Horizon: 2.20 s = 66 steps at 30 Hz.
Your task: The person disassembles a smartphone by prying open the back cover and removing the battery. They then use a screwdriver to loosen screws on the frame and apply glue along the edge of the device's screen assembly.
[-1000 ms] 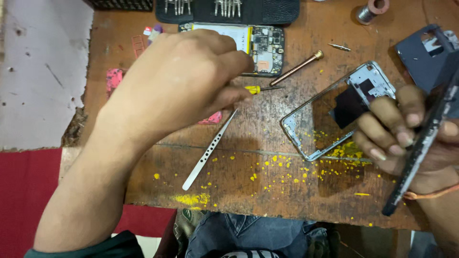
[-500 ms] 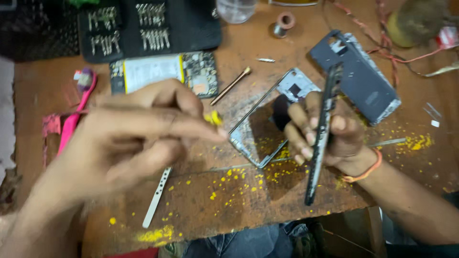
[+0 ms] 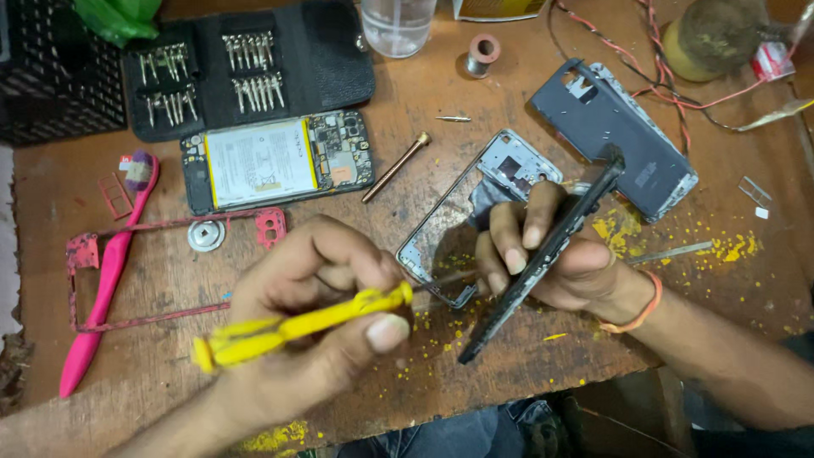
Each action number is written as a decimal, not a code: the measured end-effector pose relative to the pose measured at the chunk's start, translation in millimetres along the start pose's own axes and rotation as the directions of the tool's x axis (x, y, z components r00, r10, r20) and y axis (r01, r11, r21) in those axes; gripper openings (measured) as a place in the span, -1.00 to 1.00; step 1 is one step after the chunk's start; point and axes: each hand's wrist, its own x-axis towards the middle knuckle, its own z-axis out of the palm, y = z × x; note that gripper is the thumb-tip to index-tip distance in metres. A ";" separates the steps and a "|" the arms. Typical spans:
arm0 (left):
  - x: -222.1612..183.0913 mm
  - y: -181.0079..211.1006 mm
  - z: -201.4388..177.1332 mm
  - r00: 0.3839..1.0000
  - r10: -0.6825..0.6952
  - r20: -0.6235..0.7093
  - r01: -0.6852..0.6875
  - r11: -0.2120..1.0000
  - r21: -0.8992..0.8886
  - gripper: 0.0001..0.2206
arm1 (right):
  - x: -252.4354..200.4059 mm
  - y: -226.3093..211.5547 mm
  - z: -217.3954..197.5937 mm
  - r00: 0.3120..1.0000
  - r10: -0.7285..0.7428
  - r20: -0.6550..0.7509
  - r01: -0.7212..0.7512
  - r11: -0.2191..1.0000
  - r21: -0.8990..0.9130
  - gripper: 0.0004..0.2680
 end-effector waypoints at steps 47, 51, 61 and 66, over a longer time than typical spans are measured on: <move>13.7 -16.2 28.5 0.890 0.409 0.200 -0.454 0.828 0.330 -0.80 | -5.2 11.6 17.8 0.985 0.154 -0.081 -0.152 0.988 0.023 -0.72; 12.7 -13.9 27.6 0.899 0.387 0.203 -0.436 0.829 0.351 -0.80 | -6.8 11.8 17.4 0.983 0.158 -0.093 -0.154 0.987 0.048 -0.72; 14.5 -9.6 22.3 0.894 0.360 0.267 -0.438 0.831 0.344 -0.86 | -9.6 14.1 15.0 0.983 0.170 -0.072 -0.164 0.983 0.080 -0.71; 11.3 -7.6 20.3 0.899 0.326 0.294 -0.413 0.855 0.315 -0.88 | -9.7 15.9 12.2 0.987 0.153 -0.050 -0.151 0.987 0.056 -0.71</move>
